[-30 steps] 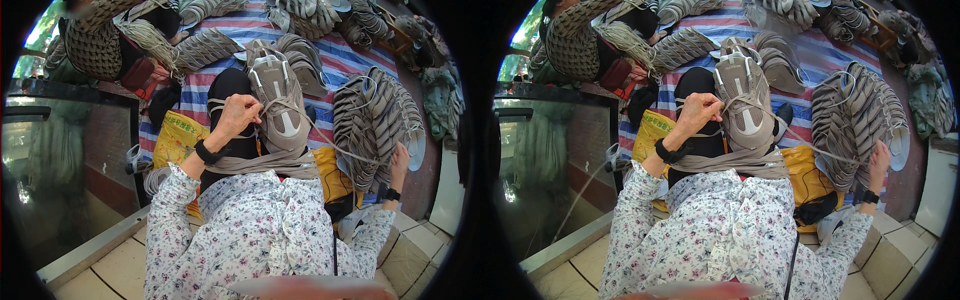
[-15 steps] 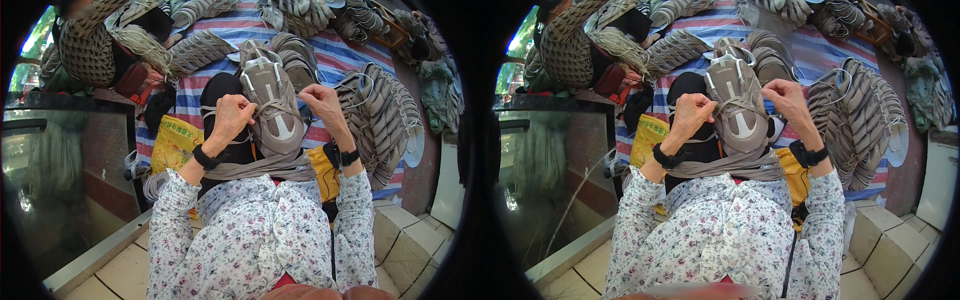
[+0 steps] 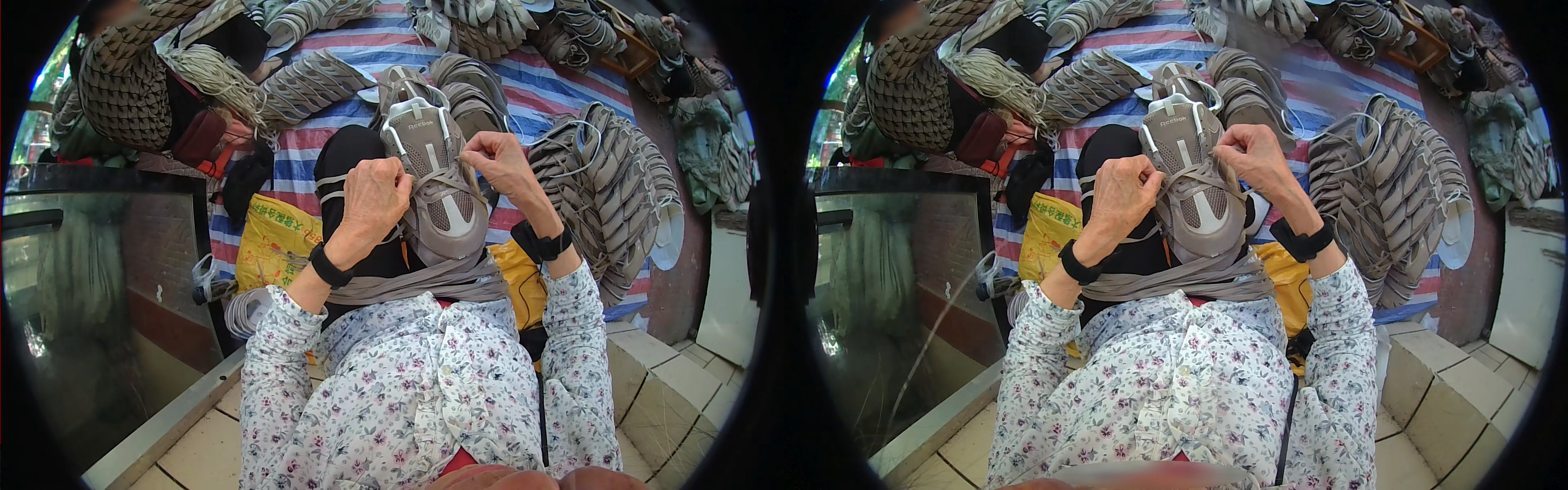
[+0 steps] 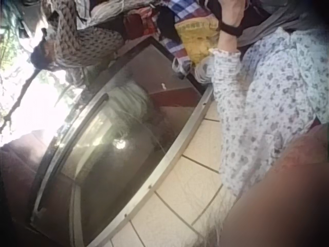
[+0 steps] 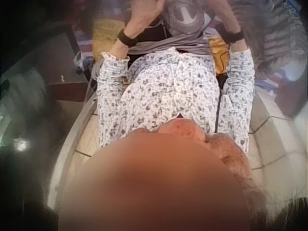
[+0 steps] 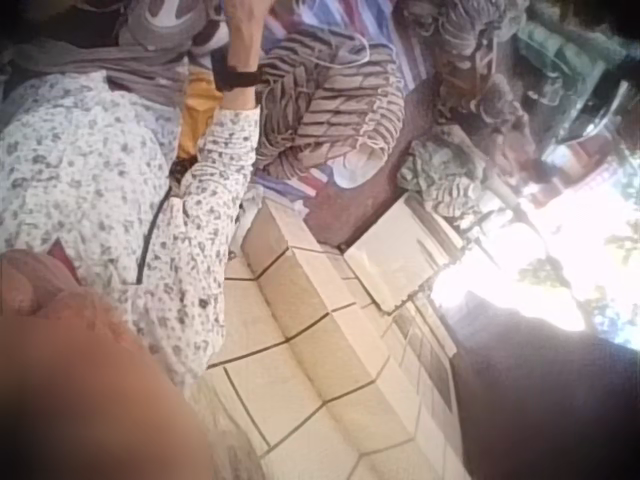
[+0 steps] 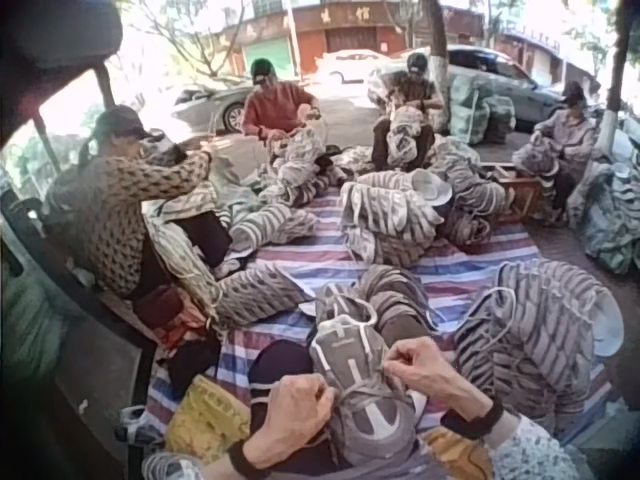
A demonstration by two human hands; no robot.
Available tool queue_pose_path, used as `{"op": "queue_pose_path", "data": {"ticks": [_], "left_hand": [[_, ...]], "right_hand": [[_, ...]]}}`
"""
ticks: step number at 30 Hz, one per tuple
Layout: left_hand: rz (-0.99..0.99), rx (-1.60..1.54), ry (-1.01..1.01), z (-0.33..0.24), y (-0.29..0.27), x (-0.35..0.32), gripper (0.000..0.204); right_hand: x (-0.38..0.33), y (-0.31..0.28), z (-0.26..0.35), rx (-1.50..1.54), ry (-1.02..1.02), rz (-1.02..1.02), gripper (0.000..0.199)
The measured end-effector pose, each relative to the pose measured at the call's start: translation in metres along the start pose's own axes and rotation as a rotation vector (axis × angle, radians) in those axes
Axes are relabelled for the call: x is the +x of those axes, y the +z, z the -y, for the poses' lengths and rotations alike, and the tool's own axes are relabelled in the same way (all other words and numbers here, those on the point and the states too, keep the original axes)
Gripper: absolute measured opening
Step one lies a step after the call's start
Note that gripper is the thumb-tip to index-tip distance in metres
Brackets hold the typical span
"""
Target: Thread laces through the eyelets of shoe uppers during manufacturing.
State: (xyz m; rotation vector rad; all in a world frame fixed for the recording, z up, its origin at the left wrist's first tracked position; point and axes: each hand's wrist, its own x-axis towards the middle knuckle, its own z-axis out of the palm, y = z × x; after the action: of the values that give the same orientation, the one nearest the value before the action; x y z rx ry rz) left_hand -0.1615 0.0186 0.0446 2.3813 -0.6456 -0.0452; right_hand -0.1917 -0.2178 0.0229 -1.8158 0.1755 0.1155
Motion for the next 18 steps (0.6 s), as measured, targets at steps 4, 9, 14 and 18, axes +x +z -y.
{"op": "queue_pose_path", "data": {"ticks": [4,9,14,18], "left_hand": [[0.027,-0.031,-0.032,0.0,-0.001,0.002,0.017],[-0.016,-0.028,-0.002,0.007,0.004,0.0,0.018],[0.068,-0.259,-0.131,0.015,0.007,0.003,0.02],[0.169,-0.333,-0.156,0.013,0.001,0.004,0.022]], "right_hand": [[-0.001,0.017,0.012,-0.317,-0.144,-0.063,0.01],[-0.014,0.021,0.042,-0.901,-0.708,-0.296,0.011],[-0.011,0.034,0.049,-1.18,-0.489,-0.04,0.015],[-0.002,0.043,0.059,-1.31,-0.287,0.124,0.014]]}}
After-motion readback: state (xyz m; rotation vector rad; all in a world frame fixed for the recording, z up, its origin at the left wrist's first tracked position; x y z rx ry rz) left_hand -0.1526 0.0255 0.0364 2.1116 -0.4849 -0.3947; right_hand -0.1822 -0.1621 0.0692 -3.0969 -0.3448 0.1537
